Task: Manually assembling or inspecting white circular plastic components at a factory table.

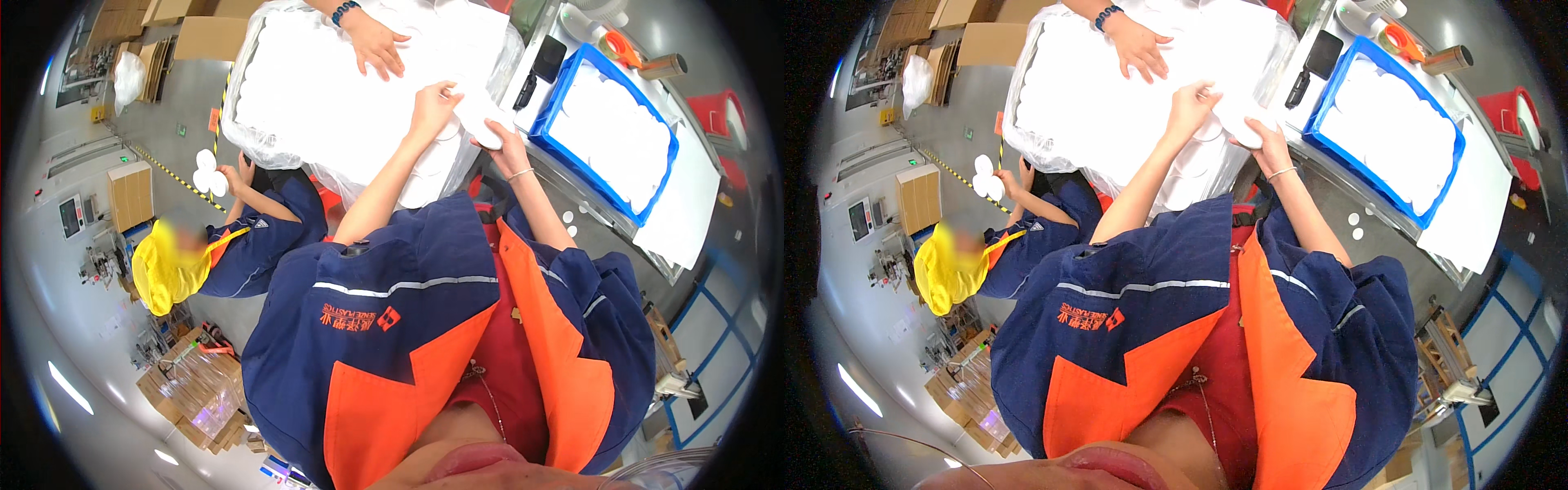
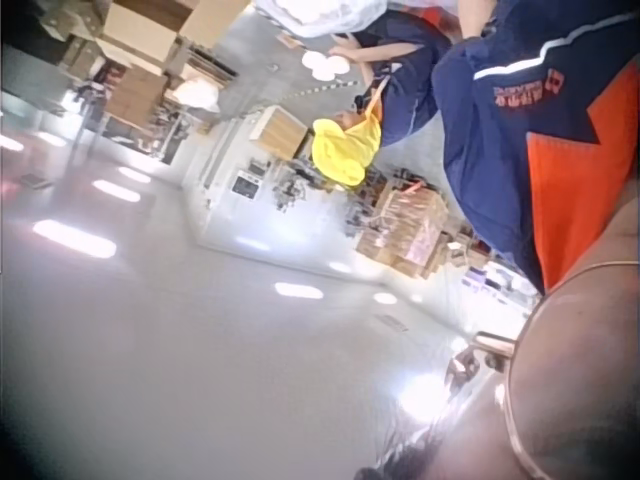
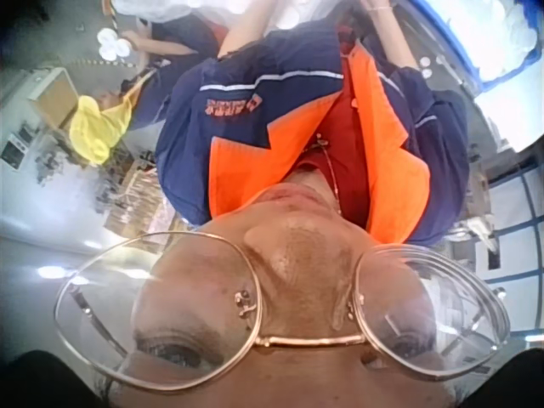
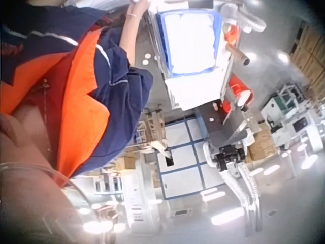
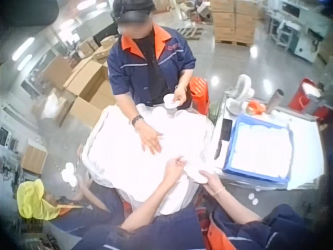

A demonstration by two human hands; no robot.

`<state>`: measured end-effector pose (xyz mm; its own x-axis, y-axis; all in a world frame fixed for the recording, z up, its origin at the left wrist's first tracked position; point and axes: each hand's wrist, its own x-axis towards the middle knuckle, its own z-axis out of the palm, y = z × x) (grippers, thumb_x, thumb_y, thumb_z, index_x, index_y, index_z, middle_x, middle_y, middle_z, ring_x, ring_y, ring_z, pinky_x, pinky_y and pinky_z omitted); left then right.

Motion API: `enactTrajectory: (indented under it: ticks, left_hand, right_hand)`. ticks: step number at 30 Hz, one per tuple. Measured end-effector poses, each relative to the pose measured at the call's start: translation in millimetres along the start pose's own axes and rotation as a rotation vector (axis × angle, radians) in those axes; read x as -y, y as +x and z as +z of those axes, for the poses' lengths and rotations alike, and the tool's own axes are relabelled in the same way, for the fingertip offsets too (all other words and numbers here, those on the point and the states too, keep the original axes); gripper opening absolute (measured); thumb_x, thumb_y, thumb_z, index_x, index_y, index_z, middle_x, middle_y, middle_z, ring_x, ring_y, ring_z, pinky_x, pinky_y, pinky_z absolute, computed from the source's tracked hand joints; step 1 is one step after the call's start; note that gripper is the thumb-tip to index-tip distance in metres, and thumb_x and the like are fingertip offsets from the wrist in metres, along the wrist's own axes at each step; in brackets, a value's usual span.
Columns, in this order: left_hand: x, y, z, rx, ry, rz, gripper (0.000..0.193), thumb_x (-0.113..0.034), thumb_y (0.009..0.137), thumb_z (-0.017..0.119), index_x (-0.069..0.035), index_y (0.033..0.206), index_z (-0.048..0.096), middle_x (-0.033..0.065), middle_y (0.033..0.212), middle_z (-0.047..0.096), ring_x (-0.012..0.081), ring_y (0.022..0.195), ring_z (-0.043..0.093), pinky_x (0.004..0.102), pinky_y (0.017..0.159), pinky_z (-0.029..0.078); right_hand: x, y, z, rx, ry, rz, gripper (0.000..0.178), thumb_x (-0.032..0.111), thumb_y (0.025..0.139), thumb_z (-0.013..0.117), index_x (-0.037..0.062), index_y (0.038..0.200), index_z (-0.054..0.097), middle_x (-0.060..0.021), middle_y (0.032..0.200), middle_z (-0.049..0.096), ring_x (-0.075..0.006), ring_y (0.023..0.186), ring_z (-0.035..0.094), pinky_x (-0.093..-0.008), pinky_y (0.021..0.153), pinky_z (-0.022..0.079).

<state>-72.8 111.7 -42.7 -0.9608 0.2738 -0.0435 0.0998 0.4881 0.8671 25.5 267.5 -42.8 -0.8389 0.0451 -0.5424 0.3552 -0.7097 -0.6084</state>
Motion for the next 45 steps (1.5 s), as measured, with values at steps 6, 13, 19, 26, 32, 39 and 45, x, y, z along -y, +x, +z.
enactTrajectory:
  ticks: [6, 13, 19, 26, 32, 39, 45]
  left_hand:
    - [15.5, 22.3, -5.0, -0.132, 0.379, -0.02, 0.025, -0.023, 0.076, 0.071, -0.004, 0.091, 0.065, 0.0084, 0.075, 0.066, 0.0272, 0.071, 0.062, 0.0388, 0.069, 0.046]
    - [9.0, 10.4, 9.8, -0.096, 0.593, 0.182, 0.033, -0.023, 0.079, 0.068, -0.005, 0.105, 0.059, 0.0109, 0.111, 0.057, 0.0254, 0.1, 0.052, 0.0425, 0.083, 0.036]
    - [5.1, -13.3, 40.7, 0.004, 0.802, 0.309, 0.05, -0.036, 0.086, 0.058, -0.005, 0.124, 0.051, 0.0189, 0.133, 0.046, 0.0323, 0.112, 0.047, 0.0467, 0.096, 0.033]
    - [7.2, 5.4, 19.4, 0.22, 0.68, 0.334, 0.038, -0.035, 0.089, 0.051, -0.011, 0.116, 0.061, 0.025, 0.127, 0.05, 0.0386, 0.107, 0.053, 0.0528, 0.089, 0.038]
    - [-18.8, 8.6, 17.0, 0.354, 0.655, 0.185, 0.037, -0.035, 0.091, 0.047, -0.007, 0.107, 0.064, 0.0185, 0.111, 0.059, 0.0348, 0.104, 0.056, 0.0526, 0.091, 0.038]
    - [-24.6, 11.0, 27.8, 0.254, 0.649, 0.227, 0.039, -0.033, 0.089, 0.052, 0.0, 0.105, 0.062, 0.0188, 0.101, 0.062, 0.0314, 0.095, 0.061, 0.0506, 0.085, 0.042]
    - [-44.7, 47.4, 10.4, 0.196, 0.119, -0.052, 0.037, -0.028, 0.08, 0.066, 0.003, 0.099, 0.063, 0.0185, 0.079, 0.066, 0.0307, 0.077, 0.065, 0.0406, 0.074, 0.048]
  right_hand:
    - [0.4, 1.8, -15.2, -0.071, 0.019, 0.027, 0.039, 0.01, 0.087, 0.058, -0.0032, 0.122, 0.046, -0.0155, 0.113, 0.057, -0.0258, 0.1, 0.06, -0.0411, 0.074, 0.059]
    - [0.0, 2.8, -27.9, -0.104, 0.031, 0.014, 0.038, 0.01, 0.087, 0.056, -0.0046, 0.121, 0.045, -0.016, 0.112, 0.057, -0.0267, 0.099, 0.061, -0.041, 0.072, 0.059]
    - [2.7, 10.1, -28.3, -0.119, 0.016, 0.026, 0.038, 0.01, 0.088, 0.053, -0.0043, 0.122, 0.044, -0.0157, 0.112, 0.057, -0.0264, 0.099, 0.061, -0.0412, 0.071, 0.06]
    - [6.2, 13.3, -26.3, -0.131, 0.055, 0.028, 0.038, 0.011, 0.087, 0.054, -0.0041, 0.121, 0.045, -0.0154, 0.111, 0.057, -0.0261, 0.098, 0.061, -0.0409, 0.07, 0.06]
    - [8.3, 17.8, -35.3, -0.158, 0.072, 0.02, 0.036, 0.011, 0.088, 0.055, -0.0031, 0.119, 0.047, -0.0146, 0.108, 0.058, -0.0255, 0.096, 0.062, -0.0404, 0.07, 0.06]
    - [17.5, 20.8, -26.4, -0.139, 0.046, 0.004, 0.036, 0.011, 0.088, 0.055, -0.0035, 0.12, 0.047, -0.0141, 0.108, 0.059, -0.0251, 0.096, 0.062, -0.0402, 0.07, 0.06]
    - [47.6, 19.4, -2.7, -0.008, -0.026, -0.069, 0.04, 0.01, 0.087, 0.054, -0.0029, 0.124, 0.045, -0.0168, 0.111, 0.06, -0.0278, 0.097, 0.063, -0.0381, 0.071, 0.059]
